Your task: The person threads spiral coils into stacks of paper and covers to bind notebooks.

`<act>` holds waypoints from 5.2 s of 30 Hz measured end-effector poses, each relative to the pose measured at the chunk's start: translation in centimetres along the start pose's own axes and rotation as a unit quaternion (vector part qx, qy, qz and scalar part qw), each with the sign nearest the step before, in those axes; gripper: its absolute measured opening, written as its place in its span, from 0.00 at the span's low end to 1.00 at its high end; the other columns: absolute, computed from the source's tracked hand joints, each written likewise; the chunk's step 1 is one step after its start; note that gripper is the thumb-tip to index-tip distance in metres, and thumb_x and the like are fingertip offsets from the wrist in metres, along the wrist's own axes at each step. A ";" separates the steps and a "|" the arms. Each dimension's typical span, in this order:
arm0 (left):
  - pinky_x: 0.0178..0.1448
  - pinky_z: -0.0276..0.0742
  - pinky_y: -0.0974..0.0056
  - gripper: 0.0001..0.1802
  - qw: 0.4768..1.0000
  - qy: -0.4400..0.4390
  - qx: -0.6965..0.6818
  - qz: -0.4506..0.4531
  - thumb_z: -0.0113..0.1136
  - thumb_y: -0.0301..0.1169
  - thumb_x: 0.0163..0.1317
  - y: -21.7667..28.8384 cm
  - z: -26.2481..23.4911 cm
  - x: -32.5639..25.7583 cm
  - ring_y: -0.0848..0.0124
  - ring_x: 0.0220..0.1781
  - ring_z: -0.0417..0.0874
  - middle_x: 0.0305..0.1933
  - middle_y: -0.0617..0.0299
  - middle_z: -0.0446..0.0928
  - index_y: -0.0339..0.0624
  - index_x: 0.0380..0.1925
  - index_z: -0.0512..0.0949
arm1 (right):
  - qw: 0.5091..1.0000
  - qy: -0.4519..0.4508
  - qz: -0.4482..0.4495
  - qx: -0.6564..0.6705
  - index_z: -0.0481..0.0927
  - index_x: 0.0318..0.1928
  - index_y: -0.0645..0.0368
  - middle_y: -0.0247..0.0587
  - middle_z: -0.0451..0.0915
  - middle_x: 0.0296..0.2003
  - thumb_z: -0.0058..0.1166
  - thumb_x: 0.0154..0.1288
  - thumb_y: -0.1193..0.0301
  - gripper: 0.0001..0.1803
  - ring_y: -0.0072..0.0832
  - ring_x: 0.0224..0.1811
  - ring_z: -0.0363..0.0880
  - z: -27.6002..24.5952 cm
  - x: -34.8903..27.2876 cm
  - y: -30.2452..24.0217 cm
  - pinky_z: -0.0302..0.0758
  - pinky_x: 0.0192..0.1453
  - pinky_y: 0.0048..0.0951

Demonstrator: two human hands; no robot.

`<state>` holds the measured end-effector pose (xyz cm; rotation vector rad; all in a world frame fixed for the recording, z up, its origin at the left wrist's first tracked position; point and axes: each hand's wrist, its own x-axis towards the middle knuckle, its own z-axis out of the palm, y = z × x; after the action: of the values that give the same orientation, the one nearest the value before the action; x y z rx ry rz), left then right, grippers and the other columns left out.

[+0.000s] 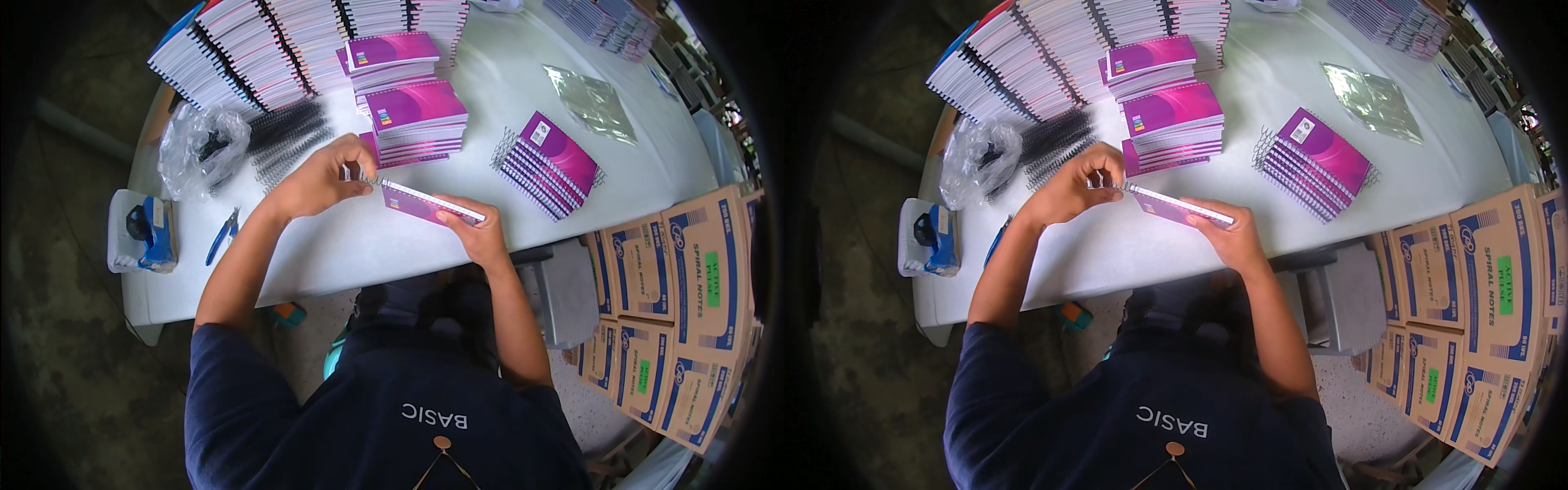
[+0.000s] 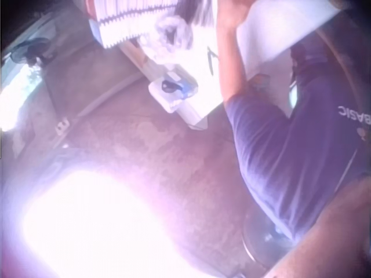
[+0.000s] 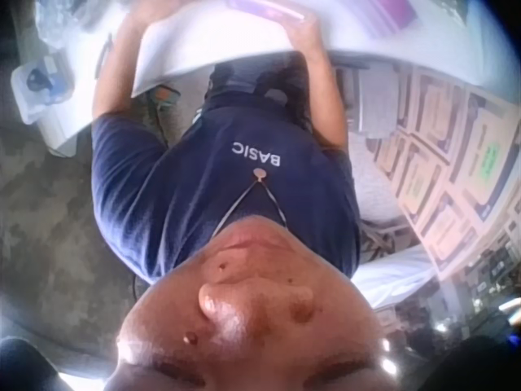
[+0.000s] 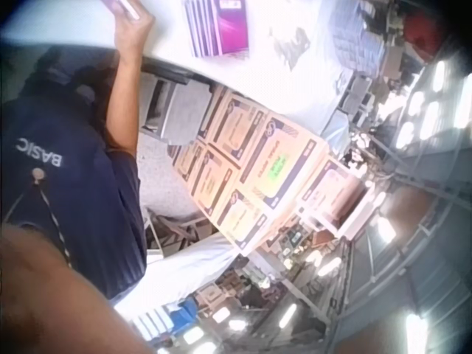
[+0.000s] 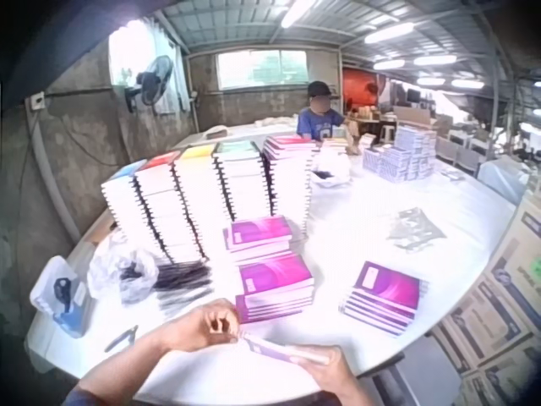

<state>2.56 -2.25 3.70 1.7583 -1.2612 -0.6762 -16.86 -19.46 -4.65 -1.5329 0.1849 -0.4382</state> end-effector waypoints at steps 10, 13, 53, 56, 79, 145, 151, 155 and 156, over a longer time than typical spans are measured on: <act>0.67 0.52 0.43 0.41 0.841 0.092 0.500 0.184 0.66 0.52 0.47 2.9 2.3 -1.1 0.47 0.67 0.59 0.64 0.43 0.62 0.39 0.57 0.67 | 0.995 -0.007 -0.055 -0.087 0.79 0.49 0.65 0.44 0.83 0.41 0.54 0.62 0.79 0.14 0.20 0.40 0.78 1.1 -1.0 -0.1 0.73 0.47 0.21; 0.70 0.45 0.40 0.51 0.852 0.183 0.467 0.151 0.53 0.66 0.49 -2.4 6.5 -3.9 0.50 0.73 0.50 0.71 0.45 0.54 0.38 0.64 0.61 | 0.994 0.029 -0.077 -0.079 0.79 0.49 0.64 0.45 0.83 0.41 0.53 0.62 0.81 0.14 0.21 0.41 0.79 2.8 -2.2 0.1 0.74 0.46 0.22; 0.66 0.41 0.31 0.44 0.788 0.146 0.315 0.509 0.50 0.64 0.56 -2.8 15.4 -5.7 0.33 0.67 0.52 0.67 0.35 0.53 0.38 0.60 0.64 | 0.933 0.059 -0.280 -0.217 0.79 0.48 0.61 0.47 0.82 0.43 0.58 0.53 0.78 0.19 0.39 0.44 0.82 2.8 -5.8 0.3 0.78 0.48 0.34; 0.66 0.44 0.32 0.40 0.787 0.345 0.369 0.356 0.49 0.62 0.59 -0.5 13.5 -2.3 0.33 0.66 0.53 0.64 0.34 0.55 0.37 0.57 0.68 | 0.926 0.047 -0.305 -0.219 0.78 0.48 0.60 0.47 0.82 0.41 0.56 0.55 0.77 0.17 0.40 0.42 0.82 3.5 -4.9 0.3 0.78 0.45 0.34; 0.50 0.61 0.61 0.16 0.932 0.005 0.298 0.206 0.67 0.30 0.47 5.5 9.5 0.4 0.67 0.44 0.76 0.39 0.66 0.77 0.49 0.40 0.80 | 0.989 0.045 -0.093 -0.104 0.79 0.42 0.60 0.44 0.82 0.36 0.56 0.52 0.79 0.14 0.41 0.40 0.81 2.0 -2.1 1.1 0.58 0.69 0.46; 0.32 0.71 0.69 0.12 0.904 0.386 0.005 0.183 0.66 0.33 0.56 3.3 14.3 17.4 0.73 0.25 0.76 0.25 0.59 0.78 0.40 0.37 0.77 | 0.688 0.606 -0.261 -0.300 0.78 0.33 0.61 0.36 0.73 0.31 0.62 0.55 0.79 0.06 0.25 0.31 0.71 -10.8 0.2 0.3 0.69 0.36 0.25; 0.51 0.73 0.60 0.19 0.801 0.290 0.508 0.129 0.62 0.30 0.53 -0.3 6.3 10.0 0.58 0.51 0.78 0.47 0.56 0.79 0.43 0.46 0.77 | 0.682 0.572 -0.345 -0.297 0.75 0.40 0.64 0.39 0.75 0.34 0.56 0.62 0.75 0.07 0.25 0.33 0.72 -7.8 -2.6 -0.7 0.70 0.41 0.26; 0.49 0.76 0.61 0.14 0.872 0.237 0.407 0.131 0.54 0.23 0.58 1.4 6.2 4.6 0.59 0.48 0.81 0.46 0.56 0.80 0.44 0.45 0.79 | 0.937 0.299 -0.058 0.169 0.74 0.48 0.65 0.42 0.76 0.39 0.48 0.69 0.63 0.17 0.33 0.44 0.75 -2.7 -2.8 -2.3 0.73 0.51 0.34; 0.48 0.77 0.60 0.15 0.885 0.220 0.381 0.150 0.52 0.21 0.58 2.1 6.2 3.0 0.60 0.46 0.82 0.44 0.57 0.81 0.44 0.45 0.79 | 0.922 0.180 0.055 0.337 0.73 0.50 0.65 0.43 0.77 0.41 0.48 0.69 0.62 0.19 0.34 0.47 0.76 -2.1 -2.2 -3.3 0.73 0.52 0.35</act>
<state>-2.36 -7.35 2.57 2.0802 -1.5220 0.4631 -20.22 -20.47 -1.87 -0.7519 0.3629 -0.6164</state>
